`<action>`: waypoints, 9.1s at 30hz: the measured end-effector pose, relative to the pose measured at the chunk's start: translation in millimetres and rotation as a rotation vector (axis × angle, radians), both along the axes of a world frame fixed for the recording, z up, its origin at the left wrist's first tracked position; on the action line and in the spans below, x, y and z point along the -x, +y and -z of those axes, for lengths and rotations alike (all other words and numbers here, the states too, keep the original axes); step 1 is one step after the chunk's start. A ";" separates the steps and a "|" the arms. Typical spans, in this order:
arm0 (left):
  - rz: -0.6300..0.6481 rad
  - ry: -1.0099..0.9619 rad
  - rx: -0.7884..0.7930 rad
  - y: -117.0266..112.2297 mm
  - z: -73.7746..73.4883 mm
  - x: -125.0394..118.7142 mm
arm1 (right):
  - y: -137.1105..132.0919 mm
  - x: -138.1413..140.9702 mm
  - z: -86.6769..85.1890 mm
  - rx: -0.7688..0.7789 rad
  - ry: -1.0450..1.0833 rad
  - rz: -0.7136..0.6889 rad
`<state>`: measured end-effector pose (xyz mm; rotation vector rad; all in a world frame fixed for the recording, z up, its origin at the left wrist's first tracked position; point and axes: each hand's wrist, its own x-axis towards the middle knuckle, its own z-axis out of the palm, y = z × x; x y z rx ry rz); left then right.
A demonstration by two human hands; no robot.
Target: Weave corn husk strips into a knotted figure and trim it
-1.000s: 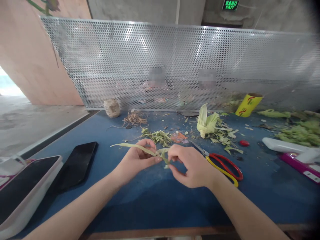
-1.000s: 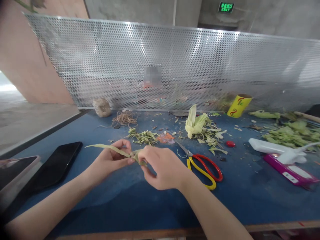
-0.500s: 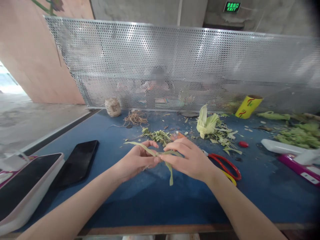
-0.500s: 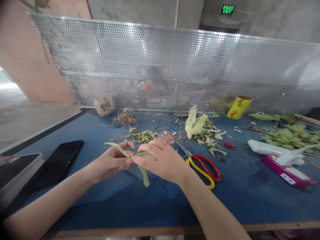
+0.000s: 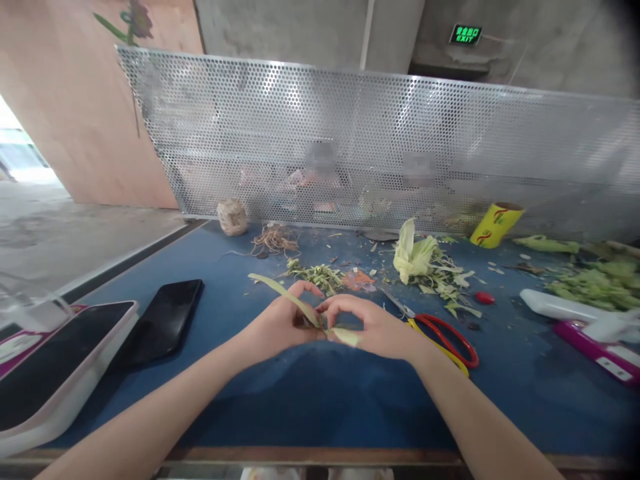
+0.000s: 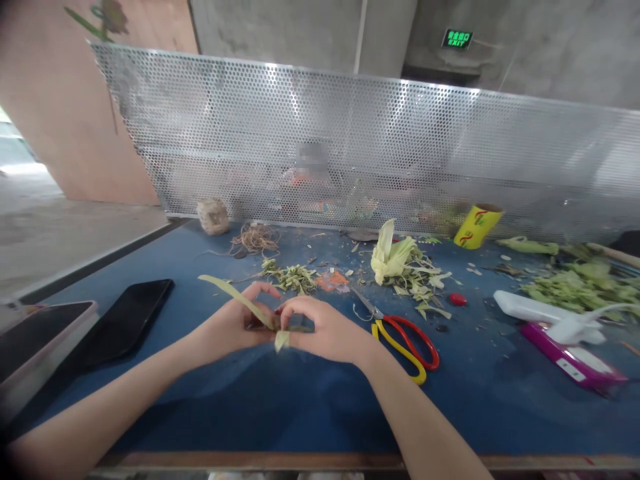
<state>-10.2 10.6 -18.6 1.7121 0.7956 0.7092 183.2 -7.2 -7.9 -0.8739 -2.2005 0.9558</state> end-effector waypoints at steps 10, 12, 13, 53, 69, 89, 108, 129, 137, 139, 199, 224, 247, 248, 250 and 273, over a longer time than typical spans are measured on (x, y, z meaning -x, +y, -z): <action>0.023 0.167 -0.064 -7.0 -6.3 -2.9 | 0.2 1.7 -1.3 -0.007 -0.170 -0.052; 0.019 0.140 -0.057 -6.4 -6.2 -3.3 | 0.7 2.7 -1.0 0.061 -0.105 -0.040; 0.016 0.125 -0.054 -5.8 -5.4 -3.3 | 1.4 3.2 -0.1 0.092 -0.062 -0.023; -0.032 0.073 0.152 -3.9 -8.9 -4.4 | 0.3 2.0 4.7 0.289 -0.072 0.022; -0.023 0.117 -0.025 -7.3 -14.0 -3.8 | 2.6 3.0 3.6 0.227 -0.042 0.063; -0.227 0.241 -0.177 -6.4 -14.9 -7.4 | -3.3 4.6 2.7 -0.384 -0.367 0.155; -0.067 0.226 -0.178 -3.4 -10.6 -1.6 | -6.1 0.8 -5.4 0.282 0.290 -0.141; -0.030 0.384 -0.276 -10.4 -21.6 -3.4 | 2.4 5.6 2.7 0.098 -0.022 0.316; 0.081 0.386 -0.243 -10.2 -12.6 -8.0 | 3.0 10.6 3.3 -0.127 0.171 0.482; 0.099 0.369 -0.229 -10.9 -11.9 -9.5 | 2.9 9.1 3.3 -0.162 0.291 0.416; -0.126 0.290 -0.069 -5.4 -11.5 -8.7 | -6.8 6.7 8.0 -0.784 -0.455 0.054; -0.127 0.032 0.231 -4.4 -1.3 -8.1 | -11.9 8.8 5.7 -0.724 -0.287 0.074; -0.365 -0.309 0.288 -5.1 -8.8 -11.7 | -19.1 20.5 10.3 -0.388 -0.082 0.504; -0.379 -0.327 0.292 -5.4 -8.2 -12.5 | -18.3 22.6 12.1 -0.292 -0.123 0.480; -0.402 -0.363 0.307 -6.1 -7.4 -14.5 | -15.5 26.4 15.6 -0.152 -0.121 0.451; -0.501 -0.662 0.262 6.2 -19.6 -6.2 | -12.8 5.7 4.3 0.209 -0.041 0.071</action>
